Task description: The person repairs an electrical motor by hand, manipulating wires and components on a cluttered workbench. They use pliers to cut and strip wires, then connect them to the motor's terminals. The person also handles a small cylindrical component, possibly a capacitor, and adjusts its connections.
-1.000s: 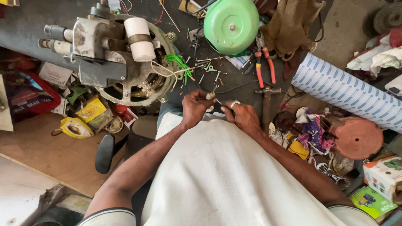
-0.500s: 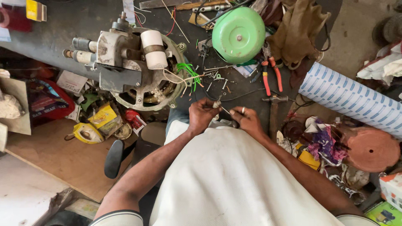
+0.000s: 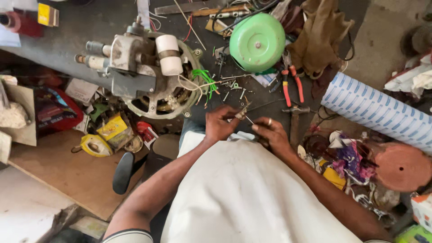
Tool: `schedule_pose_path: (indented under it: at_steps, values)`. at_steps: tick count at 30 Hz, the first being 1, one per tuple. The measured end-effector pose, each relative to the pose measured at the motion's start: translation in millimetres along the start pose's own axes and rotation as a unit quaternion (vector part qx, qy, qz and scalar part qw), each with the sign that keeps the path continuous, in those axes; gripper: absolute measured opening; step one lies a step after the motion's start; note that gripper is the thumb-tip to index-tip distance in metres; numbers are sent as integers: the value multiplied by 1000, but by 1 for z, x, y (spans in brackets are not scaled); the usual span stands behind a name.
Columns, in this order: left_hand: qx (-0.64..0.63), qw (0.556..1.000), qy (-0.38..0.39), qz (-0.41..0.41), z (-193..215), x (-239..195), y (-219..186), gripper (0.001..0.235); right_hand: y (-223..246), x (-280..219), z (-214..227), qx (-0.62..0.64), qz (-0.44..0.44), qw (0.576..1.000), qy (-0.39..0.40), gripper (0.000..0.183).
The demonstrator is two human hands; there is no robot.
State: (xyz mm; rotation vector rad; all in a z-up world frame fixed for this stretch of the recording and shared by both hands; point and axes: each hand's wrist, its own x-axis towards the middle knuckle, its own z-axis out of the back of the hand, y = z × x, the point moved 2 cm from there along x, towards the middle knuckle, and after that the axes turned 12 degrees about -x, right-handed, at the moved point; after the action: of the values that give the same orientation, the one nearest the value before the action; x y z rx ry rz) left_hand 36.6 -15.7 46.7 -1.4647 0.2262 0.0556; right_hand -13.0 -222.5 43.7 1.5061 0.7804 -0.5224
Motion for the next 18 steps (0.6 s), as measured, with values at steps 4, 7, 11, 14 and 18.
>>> schedule_pose_path:
  at_steps: [4, 7, 11, 14, 18]
  values:
    - [38, 981, 58, -182, 2, 1, -41, 19, 12, -25, 11, -20, 181, 983, -20, 18]
    - [73, 954, 124, -264, 4, 4, -78, 13, 27, -38, 9, -27, 260, 965, -36, 20]
    - [72, 886, 158, -430, 4, 8, -130, 10, 51, -54, 13, -42, 383, 923, -19, 19]
    - [49, 825, 192, -530, 11, 8, -159, 24, 64, -65, 14, -65, 431, 900, -15, 21]
    - [60, 799, 183, -569, 13, 3, -184, 22, 75, -74, 15, -69, 457, 887, -1, 20]
